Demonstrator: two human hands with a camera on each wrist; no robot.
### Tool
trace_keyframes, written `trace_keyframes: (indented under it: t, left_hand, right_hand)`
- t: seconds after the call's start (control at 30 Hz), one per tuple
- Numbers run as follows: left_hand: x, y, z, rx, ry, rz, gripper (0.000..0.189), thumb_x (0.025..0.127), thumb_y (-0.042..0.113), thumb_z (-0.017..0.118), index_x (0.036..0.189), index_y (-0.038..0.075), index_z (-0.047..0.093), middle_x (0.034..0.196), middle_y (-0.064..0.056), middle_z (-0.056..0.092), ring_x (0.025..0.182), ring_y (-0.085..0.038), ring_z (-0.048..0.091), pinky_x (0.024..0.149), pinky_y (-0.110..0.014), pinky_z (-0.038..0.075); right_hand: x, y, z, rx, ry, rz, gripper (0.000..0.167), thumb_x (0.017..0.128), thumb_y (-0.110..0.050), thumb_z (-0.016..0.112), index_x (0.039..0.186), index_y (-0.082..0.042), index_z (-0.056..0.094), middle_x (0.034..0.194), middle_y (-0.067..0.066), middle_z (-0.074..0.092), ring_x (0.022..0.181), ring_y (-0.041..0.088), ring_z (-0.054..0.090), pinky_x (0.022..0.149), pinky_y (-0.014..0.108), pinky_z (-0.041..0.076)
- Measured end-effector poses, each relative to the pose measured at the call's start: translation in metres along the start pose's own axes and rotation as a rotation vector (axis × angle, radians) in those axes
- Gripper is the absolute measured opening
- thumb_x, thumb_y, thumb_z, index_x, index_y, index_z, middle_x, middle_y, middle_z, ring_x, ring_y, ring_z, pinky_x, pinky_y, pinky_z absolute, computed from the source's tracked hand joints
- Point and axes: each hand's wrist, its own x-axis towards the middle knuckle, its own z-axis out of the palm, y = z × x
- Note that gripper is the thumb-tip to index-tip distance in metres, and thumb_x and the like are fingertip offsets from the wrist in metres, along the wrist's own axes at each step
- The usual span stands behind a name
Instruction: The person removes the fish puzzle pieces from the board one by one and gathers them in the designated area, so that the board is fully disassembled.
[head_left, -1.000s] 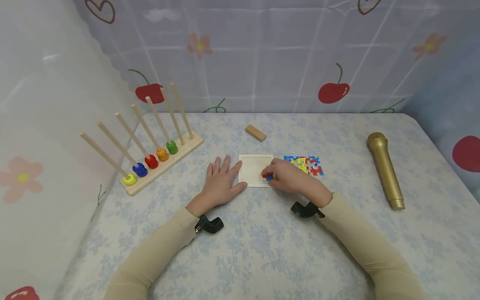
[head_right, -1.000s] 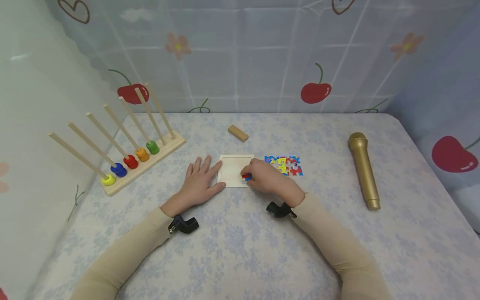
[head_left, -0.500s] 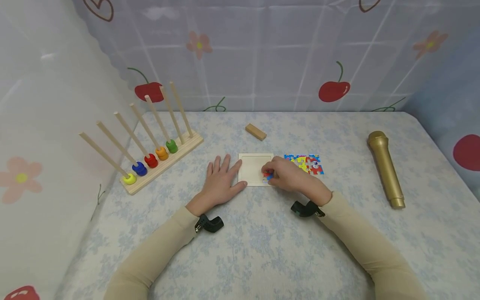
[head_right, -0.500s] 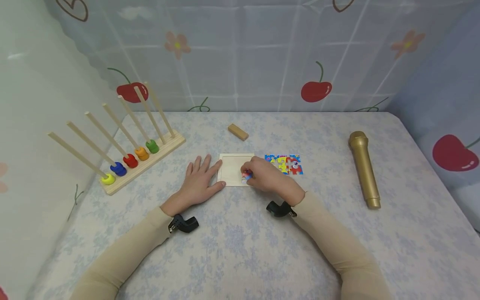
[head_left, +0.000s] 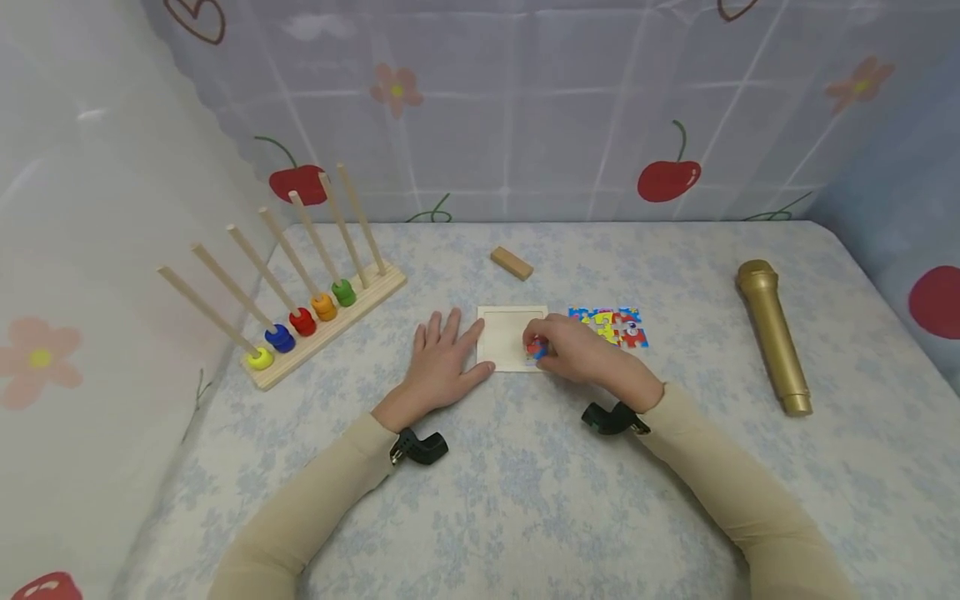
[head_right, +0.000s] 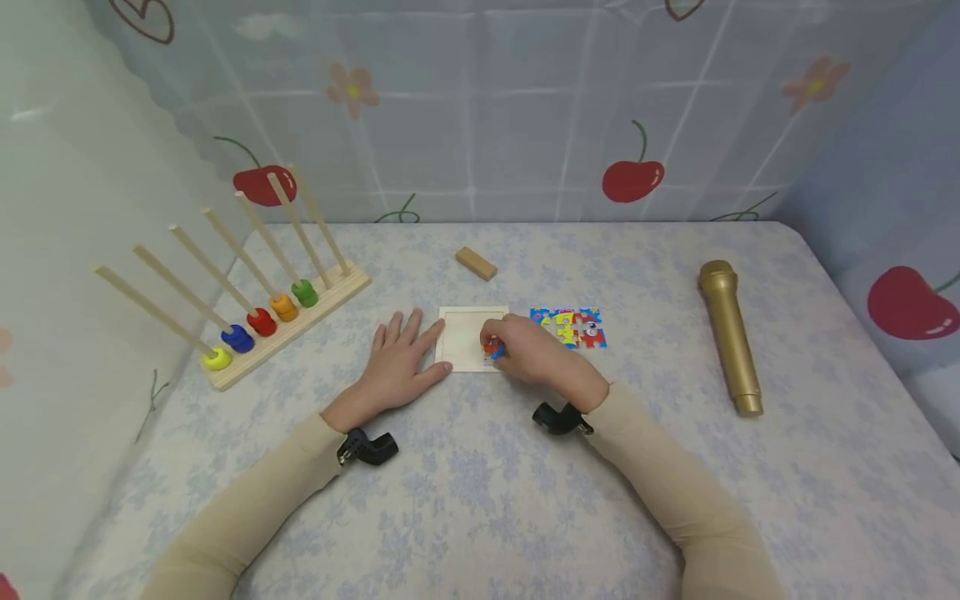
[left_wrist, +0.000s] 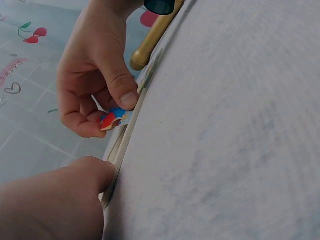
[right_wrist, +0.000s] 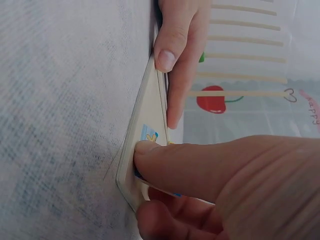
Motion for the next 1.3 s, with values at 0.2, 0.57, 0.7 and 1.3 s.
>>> trace_keyframes:
  t: [0.2, 0.57, 0.7, 1.3]
  left_hand:
    - [-0.0017, 0.0004, 0.0043, 0.012, -0.009, -0.010, 0.073, 0.100, 0.055, 0.053, 0.161, 0.021, 0.033, 0.170, -0.023, 0.015, 0.157, -0.049, 0.003, 0.123, -0.068, 0.006]
    - [-0.0009, 0.0004, 0.0049, 0.012, 0.001, 0.005, 0.073, 0.100, 0.055, 0.053, 0.161, 0.021, 0.033, 0.170, -0.023, 0.016, 0.157, -0.050, 0.003, 0.123, -0.069, 0.007]
    - [-0.0011, 0.0004, 0.0042, 0.006, -0.008, 0.006, 0.073, 0.101, 0.055, 0.052, 0.162, 0.021, 0.032, 0.170, -0.023, 0.015, 0.157, -0.049, 0.002, 0.123, -0.068, 0.006]
    - [0.0020, 0.0003, -0.0002, 0.019, 0.003, 0.006, 0.073, 0.100, 0.054, 0.053, 0.161, 0.020, 0.033, 0.169, -0.024, 0.016, 0.157, -0.050, 0.003, 0.123, -0.069, 0.006]
  right_hand:
    - [-0.0027, 0.0008, 0.0031, 0.064, -0.029, -0.001, 0.023, 0.088, 0.001, 0.073, 0.106, -0.008, 0.062, 0.085, 0.004, 0.061, 0.072, 0.017, 0.051, 0.069, 0.029, 0.045]
    - [-0.0038, 0.0018, 0.0029, 0.054, -0.012, -0.008, 0.024, 0.087, 0.001, 0.074, 0.105, -0.009, 0.061, 0.085, 0.005, 0.061, 0.070, 0.017, 0.051, 0.068, 0.029, 0.045]
    - [-0.0036, 0.0015, 0.0027, 0.055, -0.011, 0.001, 0.023, 0.087, 0.000, 0.075, 0.104, -0.009, 0.062, 0.084, 0.004, 0.061, 0.070, 0.017, 0.050, 0.067, 0.029, 0.045]
    - [-0.0017, 0.0052, -0.0047, 0.089, -0.014, -0.030, 0.015, 0.093, 0.001, 0.065, 0.107, -0.007, 0.064, 0.087, 0.006, 0.064, 0.070, 0.016, 0.049, 0.067, 0.029, 0.042]
